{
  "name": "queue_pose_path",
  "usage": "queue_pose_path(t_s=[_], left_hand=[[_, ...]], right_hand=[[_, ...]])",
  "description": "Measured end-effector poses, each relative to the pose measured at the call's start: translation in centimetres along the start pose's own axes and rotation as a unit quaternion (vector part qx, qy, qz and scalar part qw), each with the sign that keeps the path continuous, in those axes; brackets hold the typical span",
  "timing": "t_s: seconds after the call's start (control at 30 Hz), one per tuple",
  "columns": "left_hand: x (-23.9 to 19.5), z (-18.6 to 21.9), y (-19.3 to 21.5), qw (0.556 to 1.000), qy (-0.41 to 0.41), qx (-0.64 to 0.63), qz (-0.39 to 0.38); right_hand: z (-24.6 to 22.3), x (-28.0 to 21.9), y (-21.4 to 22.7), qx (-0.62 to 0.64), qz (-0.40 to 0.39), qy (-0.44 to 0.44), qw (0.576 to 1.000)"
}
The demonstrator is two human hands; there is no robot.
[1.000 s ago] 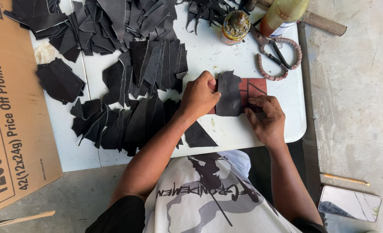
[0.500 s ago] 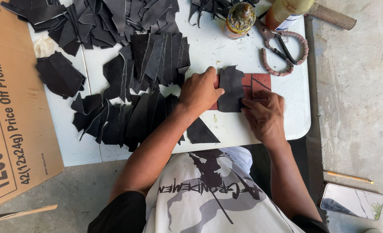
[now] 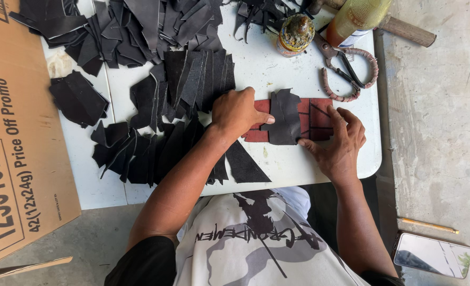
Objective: The person sorts and stacks irregular black rubber pieces on a white table. They pick up individual pieces from a large pile, align them, and place them into a smaller, organized stack. The person handles the pieces one by one, occasionally adjusting their position before adding them to the stack.
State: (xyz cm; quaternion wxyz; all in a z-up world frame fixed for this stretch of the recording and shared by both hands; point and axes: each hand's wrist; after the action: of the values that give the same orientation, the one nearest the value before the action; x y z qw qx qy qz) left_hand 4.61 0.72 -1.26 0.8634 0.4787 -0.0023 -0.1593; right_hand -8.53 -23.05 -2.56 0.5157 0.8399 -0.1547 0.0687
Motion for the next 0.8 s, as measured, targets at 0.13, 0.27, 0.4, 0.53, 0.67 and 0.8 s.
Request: queue_pose_path(t_s=[0.13,0.27,0.4,0.53,0.67,0.8], left_hand=[[-0.8,-0.1,-0.6,0.997,-0.052,-0.003,0.05],[-2.1,0.0,-1.5,0.989,-0.116,-0.004,0.093],[-3.0,0.8,-2.8,0.974,-0.186,-0.017,0.13],[-2.7,0.6,-3.4,0.987,-0.132,-0.038,0.078],[-1.9,0.7,-2.8,0.988,-0.111,-0.052,0.091],[-2.3,0.7,-2.4,0.991,-0.101,-0.058,0.058]], right_hand=[[-1.5,0.2,1.2,-0.001,0.008,0.039,0.999],[-2.8,0.5,1.5,0.108,-0.015,0.005,0.994],[-3.3,1.8,0.8,0.173,-0.08,-0.056,0.98],[-3.7,2.0,0.3,0.069,-0.027,0.134,0.988],[-4.2,2.2,0.4,0.099,-0.031,0.07,0.992],[-3.3,2.2,0.7,0.188,-0.065,-0.033,0.979]])
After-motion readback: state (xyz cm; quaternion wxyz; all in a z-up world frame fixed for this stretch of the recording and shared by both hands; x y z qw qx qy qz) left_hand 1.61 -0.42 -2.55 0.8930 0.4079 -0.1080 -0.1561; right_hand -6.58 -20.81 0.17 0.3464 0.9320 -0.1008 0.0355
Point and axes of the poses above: each hand's wrist, its own x-axis towards the middle knuckle, its own y-axis out of the back of the hand, z = x × y, and after that the axes turned 9 degrees about z, right-handed
